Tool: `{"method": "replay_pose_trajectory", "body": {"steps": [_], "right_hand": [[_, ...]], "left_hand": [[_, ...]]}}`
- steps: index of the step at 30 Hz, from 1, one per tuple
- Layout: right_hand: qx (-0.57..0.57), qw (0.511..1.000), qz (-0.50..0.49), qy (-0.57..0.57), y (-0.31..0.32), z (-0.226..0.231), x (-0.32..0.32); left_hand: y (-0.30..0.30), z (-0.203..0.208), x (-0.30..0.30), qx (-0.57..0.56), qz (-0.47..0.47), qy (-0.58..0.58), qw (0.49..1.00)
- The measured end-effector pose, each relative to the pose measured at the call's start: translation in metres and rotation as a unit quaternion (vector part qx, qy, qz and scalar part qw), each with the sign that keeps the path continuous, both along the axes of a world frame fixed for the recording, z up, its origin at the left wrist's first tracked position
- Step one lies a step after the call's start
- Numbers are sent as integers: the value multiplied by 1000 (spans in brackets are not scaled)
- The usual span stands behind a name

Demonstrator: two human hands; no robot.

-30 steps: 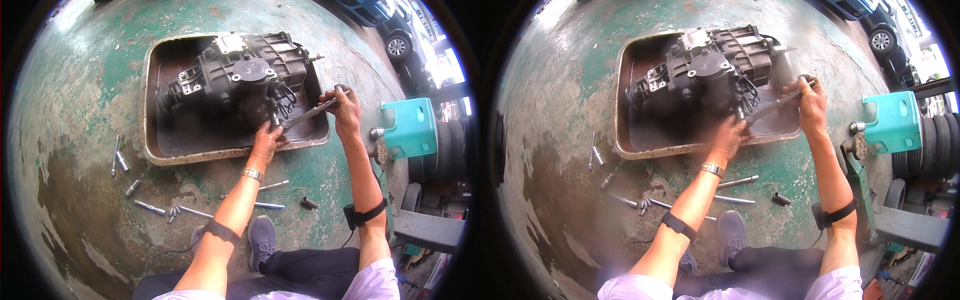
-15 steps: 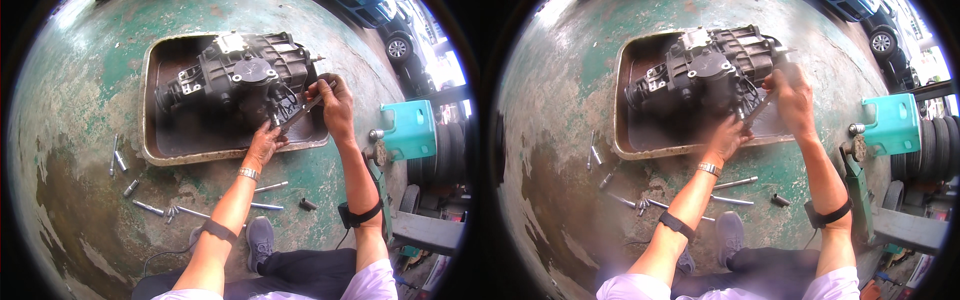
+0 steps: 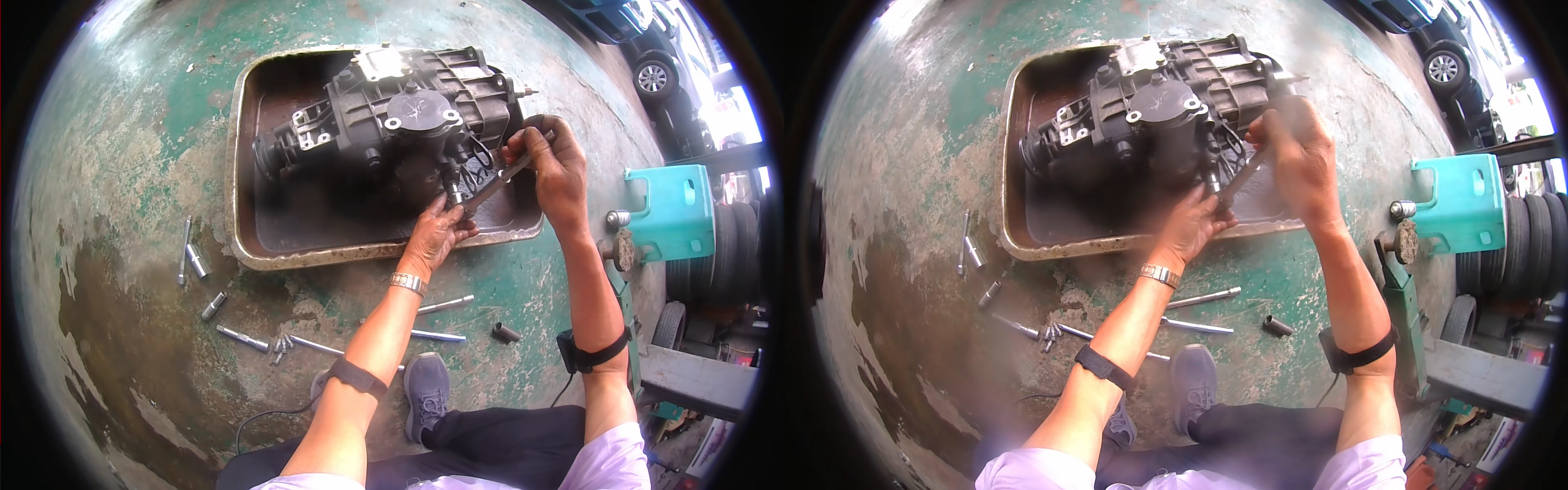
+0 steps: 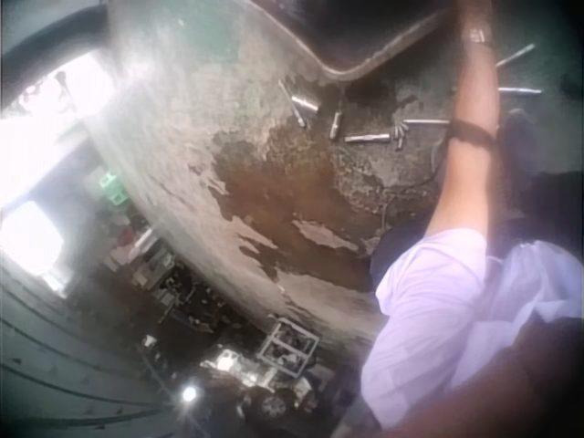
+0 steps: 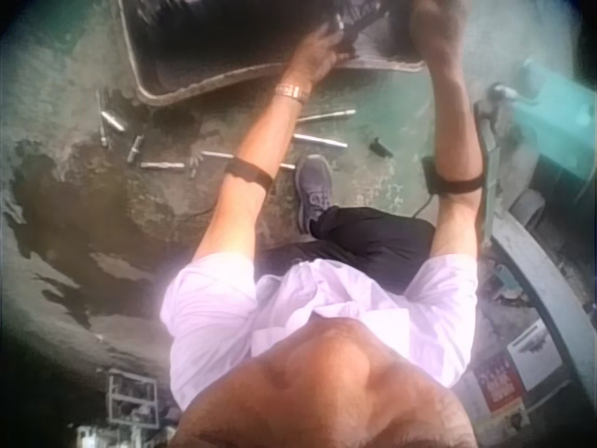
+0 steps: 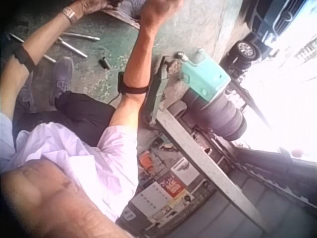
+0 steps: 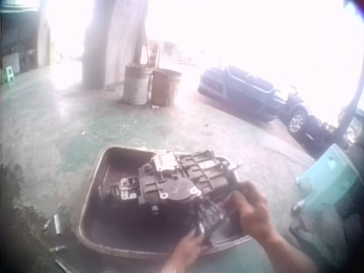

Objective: The person uses a ratchet and socket to loosen and remove bolts from a transmission assembly. They reposition the transmission in a drain pan and continue removing bolts and internal components by hand.

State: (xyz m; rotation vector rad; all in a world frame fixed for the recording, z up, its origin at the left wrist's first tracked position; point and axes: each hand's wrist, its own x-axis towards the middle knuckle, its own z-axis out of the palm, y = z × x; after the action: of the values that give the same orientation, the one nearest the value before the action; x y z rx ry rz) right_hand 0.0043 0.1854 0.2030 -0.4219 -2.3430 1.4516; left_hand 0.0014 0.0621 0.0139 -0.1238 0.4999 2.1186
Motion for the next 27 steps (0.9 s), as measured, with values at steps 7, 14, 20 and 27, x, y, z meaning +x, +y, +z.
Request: {"method": "replay_pose_trajectory", "body": {"steps": [7, 14, 20, 27], "right_hand": [[-110, 992, -58, 16, 45, -14, -7], [-212, 971, -107, 38, 93, -41, -4], [-314, 935, -154, 57, 112, -58, -2], [-363, 904, -224, 11, 120, -74, 14]], "left_hand": [[2, 3, 2, -35, 1, 36, 999], [4, 0, 5, -39, 18, 49, 998], [3, 4, 6, -55, 22, 54, 997], [5, 14, 2, -102, 27, 10, 994]]}}
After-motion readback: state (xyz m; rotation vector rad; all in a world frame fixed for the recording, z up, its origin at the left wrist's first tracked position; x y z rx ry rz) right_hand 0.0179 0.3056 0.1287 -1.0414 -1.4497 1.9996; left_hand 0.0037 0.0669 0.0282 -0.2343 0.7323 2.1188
